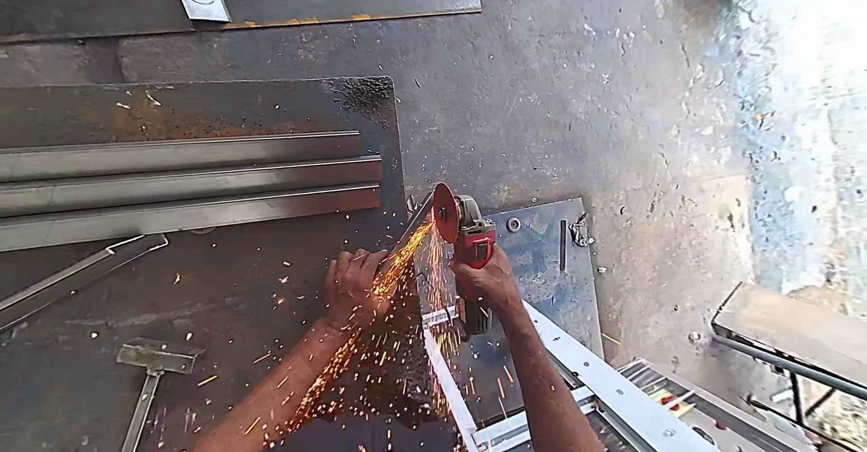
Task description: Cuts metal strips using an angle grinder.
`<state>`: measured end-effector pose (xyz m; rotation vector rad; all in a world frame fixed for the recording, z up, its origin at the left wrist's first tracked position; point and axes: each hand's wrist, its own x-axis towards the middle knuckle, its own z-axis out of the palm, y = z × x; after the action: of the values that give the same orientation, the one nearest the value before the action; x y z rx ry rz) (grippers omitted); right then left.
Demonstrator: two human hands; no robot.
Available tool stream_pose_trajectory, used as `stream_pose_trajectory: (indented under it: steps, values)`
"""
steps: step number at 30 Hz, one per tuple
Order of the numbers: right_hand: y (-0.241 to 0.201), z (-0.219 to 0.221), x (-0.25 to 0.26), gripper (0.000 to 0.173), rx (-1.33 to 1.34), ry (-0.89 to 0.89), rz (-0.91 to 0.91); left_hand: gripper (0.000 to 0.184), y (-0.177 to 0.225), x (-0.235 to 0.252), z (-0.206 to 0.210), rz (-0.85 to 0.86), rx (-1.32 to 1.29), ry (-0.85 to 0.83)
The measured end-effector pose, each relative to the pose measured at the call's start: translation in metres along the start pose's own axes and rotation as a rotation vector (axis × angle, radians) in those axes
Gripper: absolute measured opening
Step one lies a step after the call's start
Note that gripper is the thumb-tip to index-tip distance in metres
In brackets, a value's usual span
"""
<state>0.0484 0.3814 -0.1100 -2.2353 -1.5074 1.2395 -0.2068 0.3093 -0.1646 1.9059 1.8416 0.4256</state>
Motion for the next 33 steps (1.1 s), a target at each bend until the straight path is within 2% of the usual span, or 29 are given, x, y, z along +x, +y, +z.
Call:
stream_pose_trajectory:
  steps: [2, 5, 7, 10, 15, 19, 22, 25, 31, 33]
  values:
    - [0.0, 0.0, 0.002, 0.073, -0.001, -0.003, -0.007, 0.064, 0.001, 0.0, -0.001, -0.015, -0.011, -0.01]
    - [-0.003, -0.001, 0.003, 0.072, -0.002, 0.0, 0.004, 0.051, 0.0, -0.001, -0.002, -0.001, -0.02, -0.029]
    - [-0.005, -0.002, 0.004, 0.072, 0.002, -0.003, 0.016, 0.052, -0.002, -0.001, 0.0, 0.01, -0.014, -0.008]
    - [-0.004, 0.0, 0.007, 0.072, 0.009, -0.004, 0.017, 0.062, -0.001, 0.0, -0.001, 0.003, -0.001, 0.0]
    - [-0.006, 0.0, 0.008, 0.071, 0.003, -0.001, 0.013, 0.055, -0.004, -0.001, 0.005, 0.031, -0.001, 0.039]
    - [-0.006, 0.0, 0.007, 0.073, -0.006, 0.005, 0.002, 0.061, -0.002, -0.001, 0.004, 0.005, -0.01, 0.021]
    - [-0.003, 0.001, 0.006, 0.074, -0.021, 0.008, -0.001, 0.057, 0.003, 0.001, -0.004, -0.014, -0.019, -0.039]
    - [-0.003, 0.001, 0.006, 0.073, -0.023, 0.006, 0.002, 0.064, 0.001, 0.001, -0.003, -0.005, -0.03, -0.037]
    - [-0.007, 0.002, 0.009, 0.071, -0.03, 0.003, 0.015, 0.056, 0.001, 0.002, -0.001, -0.003, -0.003, -0.016]
    - [-0.007, 0.002, 0.009, 0.071, -0.042, 0.002, 0.013, 0.061, 0.001, 0.003, -0.003, -0.003, -0.028, -0.013]
